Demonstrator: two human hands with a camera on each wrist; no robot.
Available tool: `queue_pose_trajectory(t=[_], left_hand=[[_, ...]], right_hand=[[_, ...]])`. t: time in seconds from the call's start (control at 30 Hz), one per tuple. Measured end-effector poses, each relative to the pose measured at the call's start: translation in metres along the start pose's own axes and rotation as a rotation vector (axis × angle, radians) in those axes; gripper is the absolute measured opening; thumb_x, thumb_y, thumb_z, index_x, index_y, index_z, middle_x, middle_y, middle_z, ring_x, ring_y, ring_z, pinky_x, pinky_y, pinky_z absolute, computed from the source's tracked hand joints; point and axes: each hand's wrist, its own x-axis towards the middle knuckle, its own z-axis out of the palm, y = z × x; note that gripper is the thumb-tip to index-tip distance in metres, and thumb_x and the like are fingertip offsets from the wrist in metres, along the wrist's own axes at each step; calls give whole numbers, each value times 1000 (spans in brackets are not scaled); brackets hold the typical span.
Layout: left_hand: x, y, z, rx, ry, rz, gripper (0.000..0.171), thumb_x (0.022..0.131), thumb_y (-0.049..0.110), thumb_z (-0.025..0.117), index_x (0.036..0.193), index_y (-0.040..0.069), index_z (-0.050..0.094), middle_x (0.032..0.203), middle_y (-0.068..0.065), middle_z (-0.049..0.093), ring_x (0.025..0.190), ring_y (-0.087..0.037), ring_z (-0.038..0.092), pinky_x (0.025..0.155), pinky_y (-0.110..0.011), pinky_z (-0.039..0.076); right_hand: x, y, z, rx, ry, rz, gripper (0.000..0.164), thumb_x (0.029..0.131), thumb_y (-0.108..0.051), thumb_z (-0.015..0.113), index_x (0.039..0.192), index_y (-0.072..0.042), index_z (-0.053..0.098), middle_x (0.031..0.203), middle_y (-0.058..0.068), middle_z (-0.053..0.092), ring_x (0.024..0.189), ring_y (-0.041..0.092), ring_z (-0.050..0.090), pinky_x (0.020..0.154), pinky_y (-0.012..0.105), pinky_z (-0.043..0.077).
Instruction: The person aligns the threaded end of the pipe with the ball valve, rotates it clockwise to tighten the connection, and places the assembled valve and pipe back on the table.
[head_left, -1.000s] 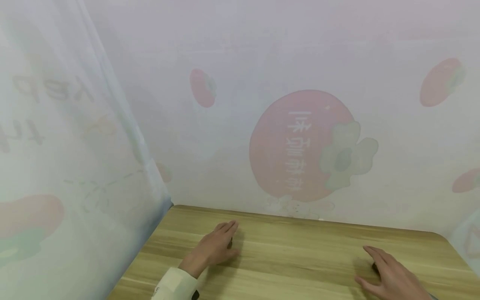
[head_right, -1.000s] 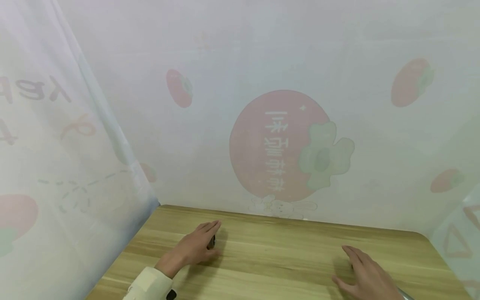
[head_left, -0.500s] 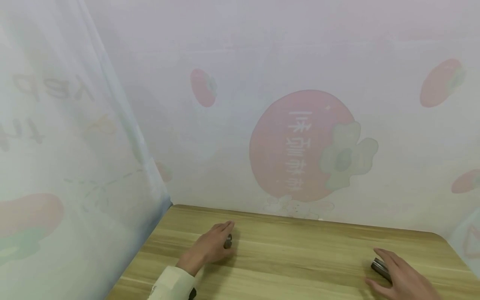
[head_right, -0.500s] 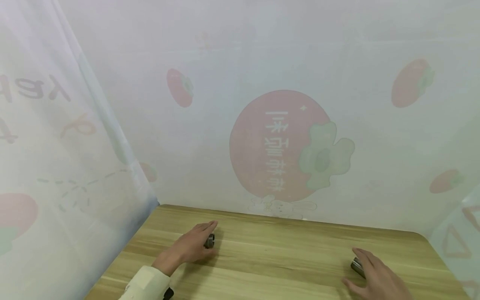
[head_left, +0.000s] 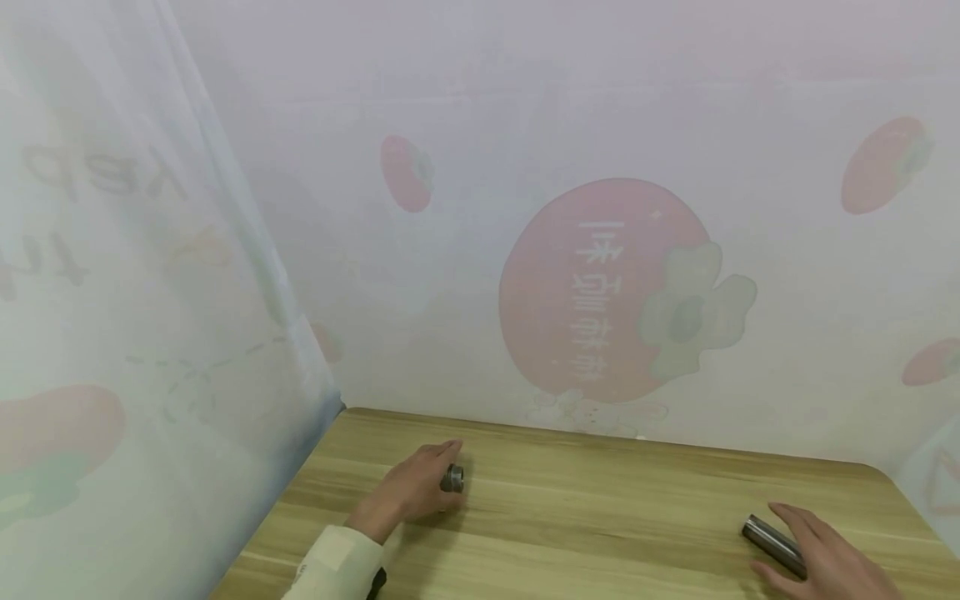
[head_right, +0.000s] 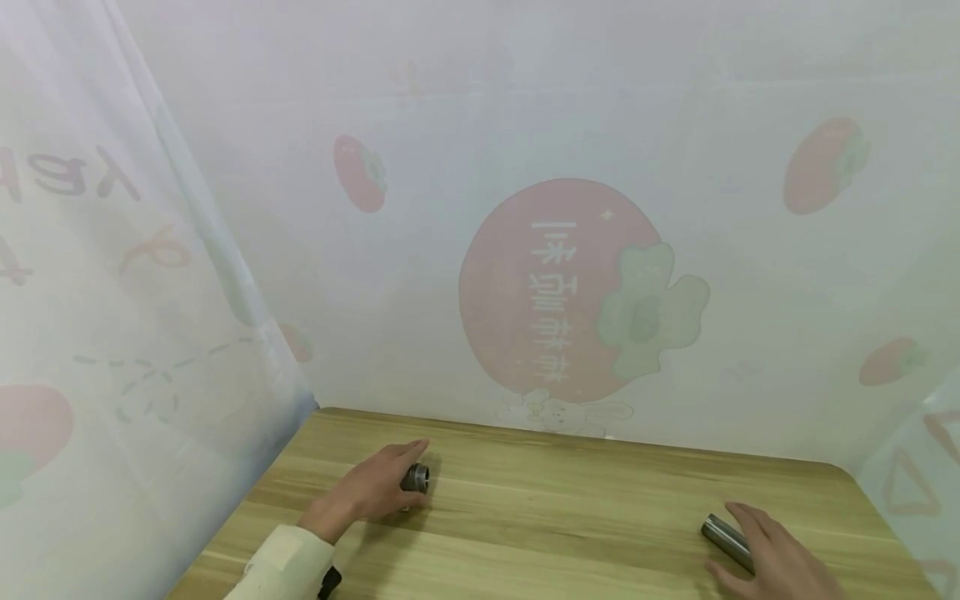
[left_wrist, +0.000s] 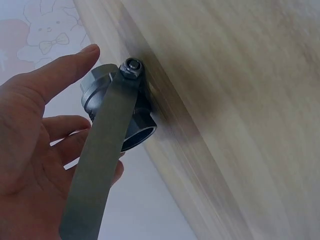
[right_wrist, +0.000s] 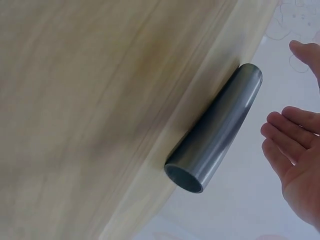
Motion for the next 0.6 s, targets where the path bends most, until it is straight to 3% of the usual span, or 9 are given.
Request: queue_pose_trajectory(t=[0.37,0.6], left_hand=[[5,-12,-5,-59,-22,23,81,88,31,94,153,-1,58,152,-21,64,140,-42,61,117,-59,49],[7,-17,-6,-34,-32,16,73,90,29,92,150,0,61,148,-18,67,137,-39,63,114,-56,52]], right_hand=[[-1,15,1,-7,-71,41,86,88,-56,87,138,9,62,127,36,68,104,50,72,72,58,61],[-3,16,-2,-18,-113,87,88,88,-58,85,138,11,62,127,37,68,104,50,72,73,59,61]])
